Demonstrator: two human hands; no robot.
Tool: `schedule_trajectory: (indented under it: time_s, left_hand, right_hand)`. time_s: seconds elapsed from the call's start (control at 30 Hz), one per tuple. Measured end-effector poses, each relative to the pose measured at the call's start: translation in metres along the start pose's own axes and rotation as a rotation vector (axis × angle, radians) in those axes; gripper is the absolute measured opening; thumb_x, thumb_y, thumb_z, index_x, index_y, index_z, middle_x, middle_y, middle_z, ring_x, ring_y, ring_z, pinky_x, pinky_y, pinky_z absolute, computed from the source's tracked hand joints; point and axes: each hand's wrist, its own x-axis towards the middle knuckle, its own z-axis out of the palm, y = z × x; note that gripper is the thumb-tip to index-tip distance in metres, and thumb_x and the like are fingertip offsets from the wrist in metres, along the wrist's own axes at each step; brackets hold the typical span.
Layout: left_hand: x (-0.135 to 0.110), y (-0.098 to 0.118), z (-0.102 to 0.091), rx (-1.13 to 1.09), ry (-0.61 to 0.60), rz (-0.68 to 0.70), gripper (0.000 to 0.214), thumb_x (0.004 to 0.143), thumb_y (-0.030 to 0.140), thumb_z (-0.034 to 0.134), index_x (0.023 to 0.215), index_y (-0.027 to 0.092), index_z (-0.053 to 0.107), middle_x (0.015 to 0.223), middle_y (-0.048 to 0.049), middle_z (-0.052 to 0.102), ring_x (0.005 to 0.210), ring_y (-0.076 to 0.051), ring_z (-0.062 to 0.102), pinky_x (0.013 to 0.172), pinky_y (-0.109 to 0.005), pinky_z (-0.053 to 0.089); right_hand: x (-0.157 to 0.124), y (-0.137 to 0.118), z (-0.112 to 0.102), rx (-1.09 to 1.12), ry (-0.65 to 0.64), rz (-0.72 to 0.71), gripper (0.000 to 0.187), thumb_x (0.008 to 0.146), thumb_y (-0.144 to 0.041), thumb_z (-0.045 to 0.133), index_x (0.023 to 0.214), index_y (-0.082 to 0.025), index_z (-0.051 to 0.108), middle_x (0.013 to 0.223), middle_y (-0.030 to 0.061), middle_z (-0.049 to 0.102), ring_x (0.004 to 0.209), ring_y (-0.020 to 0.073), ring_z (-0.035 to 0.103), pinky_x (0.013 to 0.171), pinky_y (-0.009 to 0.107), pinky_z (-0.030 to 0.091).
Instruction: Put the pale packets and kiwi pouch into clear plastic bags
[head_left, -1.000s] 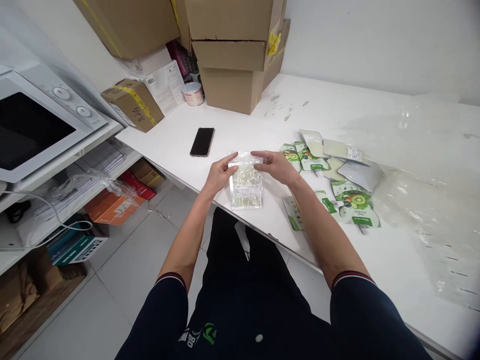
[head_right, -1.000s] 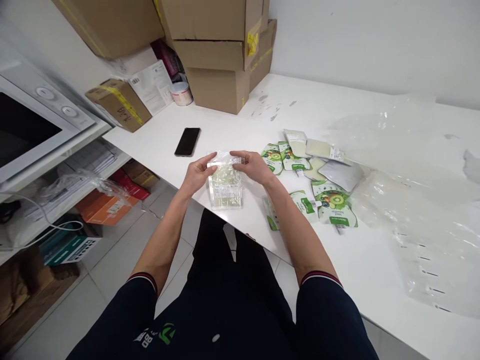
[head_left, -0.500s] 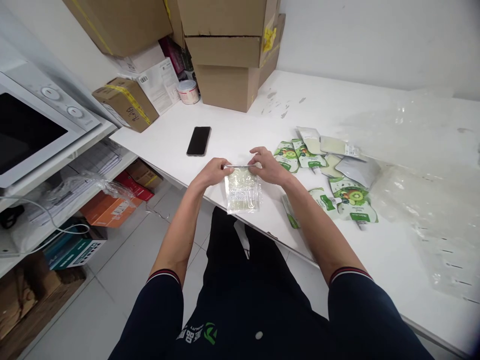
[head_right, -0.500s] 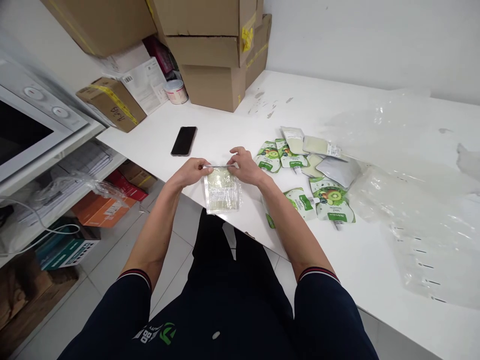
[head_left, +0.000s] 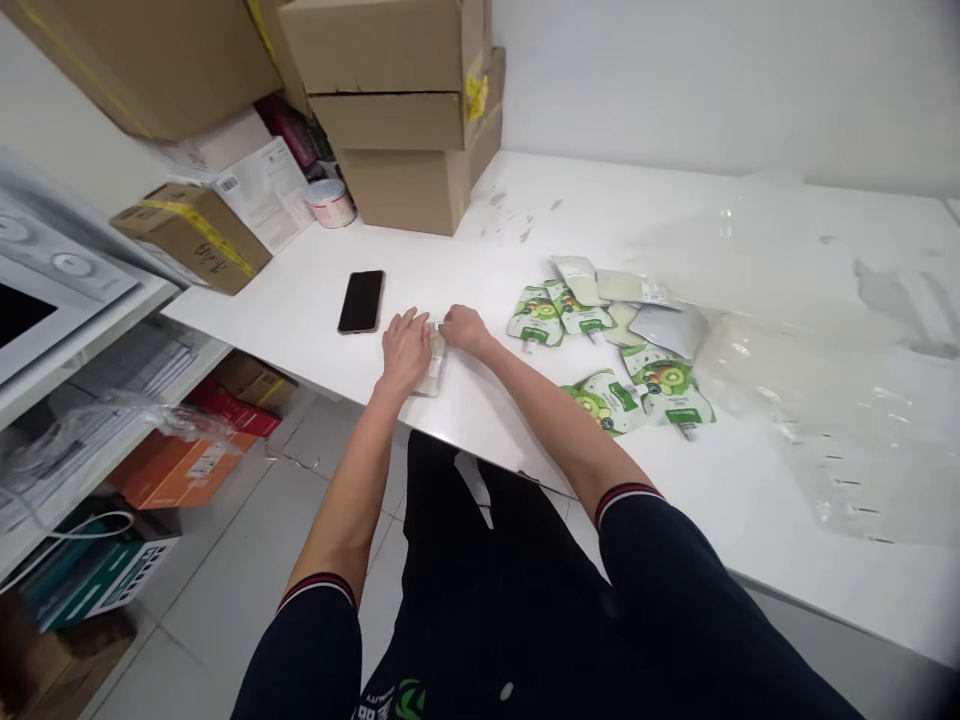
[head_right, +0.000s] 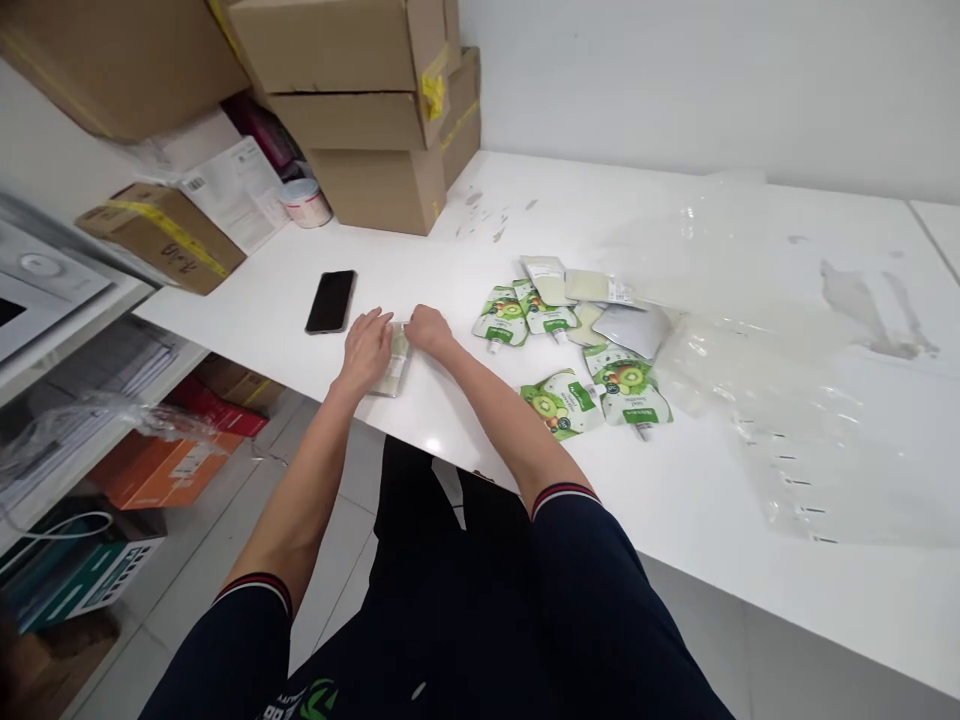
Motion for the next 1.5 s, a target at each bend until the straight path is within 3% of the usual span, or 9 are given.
schedule_trajectory:
  time_s: [0.3, 0.53, 0.73, 0.87, 1.03, 1.1, 1.2, 1.37, 1.5]
  left_hand:
    - [0.015, -0.005, 0.017, 0.180, -0.165, 0.094, 0.056, 0.101, 0.053, 0.024, 0.151, 0.034, 0.041, 0.160, -0.0054, 0.036, 0.150, -0.038, 0.023, 0.116, -0.067, 0.016]
    - [0.010, -0.005, 0.023, 0.102, 0.135, 0.253, 0.046, 0.101, 0.043, 0.039, 0.133, 0.018, 0.061, 0.149, -0.0136, 0.050, 0.149, -0.036, 0.025, 0.121, -0.062, 0.006]
    - [-0.014, 0.019, 0.035, -0.084, 0.279, 0.348, 0.032, 0.097, 0.036, 0.047, 0.112, 0.021, 0.071, 0.128, -0.0114, 0.066, 0.143, -0.032, 0.039, 0.122, -0.057, 0.015]
    - [-0.032, 0.043, 0.045, -0.169, 0.290, 0.420, 0.032, 0.098, 0.034, 0.045, 0.107, 0.021, 0.073, 0.119, -0.0113, 0.070, 0.135, -0.029, 0.049, 0.120, -0.053, 0.025]
    - [-0.041, 0.089, 0.030, -0.419, 0.162, 0.444, 0.056, 0.085, 0.053, 0.067, 0.133, 0.023, 0.061, 0.139, -0.0109, 0.059, 0.137, -0.029, 0.046, 0.115, -0.048, 0.037]
    - [-0.043, 0.109, 0.019, -0.524, 0.034, 0.426, 0.077, 0.071, 0.058, 0.079, 0.137, 0.025, 0.057, 0.147, -0.0103, 0.052, 0.140, -0.031, 0.043, 0.113, -0.047, 0.039]
    - [-0.049, 0.125, 0.010, -0.710, -0.282, 0.318, 0.056, 0.075, 0.059, 0.074, 0.117, 0.021, 0.072, 0.122, -0.0083, 0.071, 0.119, -0.030, 0.062, 0.098, -0.041, 0.051]
    - [-0.056, 0.099, 0.018, -0.915, -0.361, -0.051, 0.052, 0.070, 0.058, 0.077, 0.099, 0.014, 0.077, 0.100, -0.0090, 0.077, 0.094, -0.029, 0.072, 0.079, -0.036, 0.056]
    - [-0.056, 0.076, 0.026, -0.995, -0.253, -0.192, 0.056, 0.065, 0.058, 0.081, 0.099, 0.014, 0.076, 0.101, -0.0103, 0.077, 0.093, -0.028, 0.071, 0.080, -0.036, 0.056]
  right_hand:
    - [-0.051, 0.012, -0.042, -0.162, 0.043, -0.089, 0.035, 0.099, -0.032, 0.046, 0.130, -0.019, 0.053, 0.122, 0.0125, 0.067, 0.108, 0.0270, 0.063, 0.090, 0.039, 0.050]
    - [-0.115, 0.133, -0.133, -0.392, 0.312, 0.346, 0.035, 0.092, -0.027, 0.057, 0.119, -0.005, 0.061, 0.127, 0.0284, 0.055, 0.113, 0.0390, 0.055, 0.087, 0.048, 0.048]
    - [-0.129, 0.206, -0.131, -0.505, 0.246, 0.514, 0.037, 0.097, -0.028, 0.046, 0.123, -0.006, 0.060, 0.123, 0.0259, 0.060, 0.112, 0.0345, 0.055, 0.086, 0.043, 0.045]
    - [-0.141, 0.198, -0.131, -0.544, 0.405, 0.444, 0.041, 0.092, -0.006, 0.030, 0.116, -0.007, 0.063, 0.112, 0.0231, 0.064, 0.103, 0.0309, 0.057, 0.081, 0.042, 0.043]
    - [-0.186, 0.134, -0.144, -0.480, 0.748, 0.125, 0.037, 0.099, -0.015, 0.029, 0.110, -0.017, 0.064, 0.103, 0.0148, 0.067, 0.096, 0.0261, 0.056, 0.079, 0.039, 0.042]
    - [-0.203, 0.107, -0.144, -0.360, 0.685, -0.104, 0.035, 0.102, -0.021, 0.030, 0.105, -0.018, 0.065, 0.093, 0.0106, 0.068, 0.088, 0.0224, 0.057, 0.074, 0.035, 0.043]
    - [-0.215, 0.093, -0.150, -0.072, 0.421, -0.252, 0.044, 0.105, -0.041, 0.028, 0.099, -0.019, 0.066, 0.088, 0.0073, 0.068, 0.078, 0.0176, 0.060, 0.067, 0.030, 0.046]
    - [-0.206, 0.160, -0.174, -0.420, 0.550, 0.448, 0.052, 0.095, -0.058, 0.050, 0.116, -0.013, 0.065, 0.117, 0.0235, 0.062, 0.104, 0.0324, 0.060, 0.078, 0.042, 0.047]
    - [-0.201, 0.215, -0.185, -0.504, 0.271, 0.780, 0.039, 0.094, -0.037, 0.058, 0.116, -0.007, 0.068, 0.115, 0.0274, 0.063, 0.107, 0.0349, 0.060, 0.080, 0.042, 0.045]
